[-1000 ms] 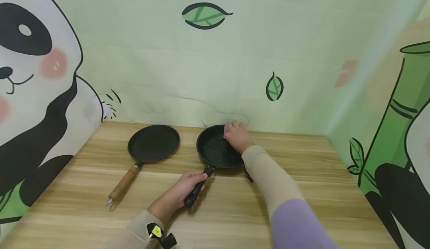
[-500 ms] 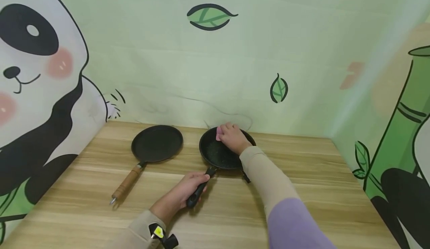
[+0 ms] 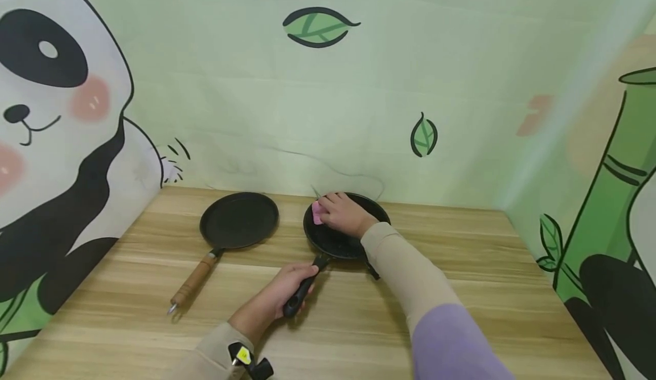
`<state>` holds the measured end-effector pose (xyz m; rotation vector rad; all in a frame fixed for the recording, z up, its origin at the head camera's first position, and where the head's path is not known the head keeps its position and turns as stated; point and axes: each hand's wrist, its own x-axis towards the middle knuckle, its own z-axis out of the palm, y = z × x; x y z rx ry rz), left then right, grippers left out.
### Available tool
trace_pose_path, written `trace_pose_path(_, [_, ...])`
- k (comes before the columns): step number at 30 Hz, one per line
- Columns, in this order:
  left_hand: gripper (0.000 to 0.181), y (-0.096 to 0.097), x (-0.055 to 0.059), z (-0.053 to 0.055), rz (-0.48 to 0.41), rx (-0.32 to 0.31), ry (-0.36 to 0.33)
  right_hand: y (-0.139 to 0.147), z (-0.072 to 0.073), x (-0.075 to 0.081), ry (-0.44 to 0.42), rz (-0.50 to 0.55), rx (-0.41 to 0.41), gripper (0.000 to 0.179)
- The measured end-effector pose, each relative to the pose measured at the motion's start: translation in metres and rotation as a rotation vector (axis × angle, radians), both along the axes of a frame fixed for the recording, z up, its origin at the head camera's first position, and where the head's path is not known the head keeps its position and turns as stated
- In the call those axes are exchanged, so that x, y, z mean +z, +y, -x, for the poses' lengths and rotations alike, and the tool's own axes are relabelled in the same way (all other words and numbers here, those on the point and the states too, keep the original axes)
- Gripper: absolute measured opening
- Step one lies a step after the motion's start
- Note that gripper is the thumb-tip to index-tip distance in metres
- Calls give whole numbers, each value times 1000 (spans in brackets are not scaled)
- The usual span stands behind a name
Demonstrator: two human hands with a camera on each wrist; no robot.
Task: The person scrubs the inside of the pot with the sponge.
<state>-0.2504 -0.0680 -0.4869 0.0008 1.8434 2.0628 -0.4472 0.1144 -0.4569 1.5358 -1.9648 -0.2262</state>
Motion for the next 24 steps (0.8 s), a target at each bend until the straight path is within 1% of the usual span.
trace_pose_path(1, [39,0,0,0,-1,4,1,-1,-1,1,-5,-7,-15,4])
trace_pose_path(3, [40,-1,0,-1,-2,14,-1,0,-1,3,-25,-31,-96,6])
trace_pose_path(5, [40,-1,1,-1,-2,20,3,1,-3,6,-71,-63,-223,10])
trace_pose_path(8, [40,-1,1,-2,6,25,10,8,-4,10,-146,-96,-417,10])
trace_pose_path(9, [40,-2,2,-3,10,24,12,10,-5,11,-167,-102,-468,10])
trace_pose_path(11, [40,-1,1,-3,15,22,10,16,-6,14,-197,-100,-539,10])
trace_pose_path(14, [41,-1,1,-2,22,26,2,24,-8,17,-195,-110,-609,10])
trace_pose_path(18, [42,-1,1,-2,25,36,-2,31,-12,22,-200,-153,-686,18])
trace_pose_path(20, [44,-1,0,-2,23,39,-2,34,-15,25,-216,-177,-712,23])
trace_pose_path(24, [47,-2,0,-3,17,43,2,38,-20,29,-211,-236,-739,25])
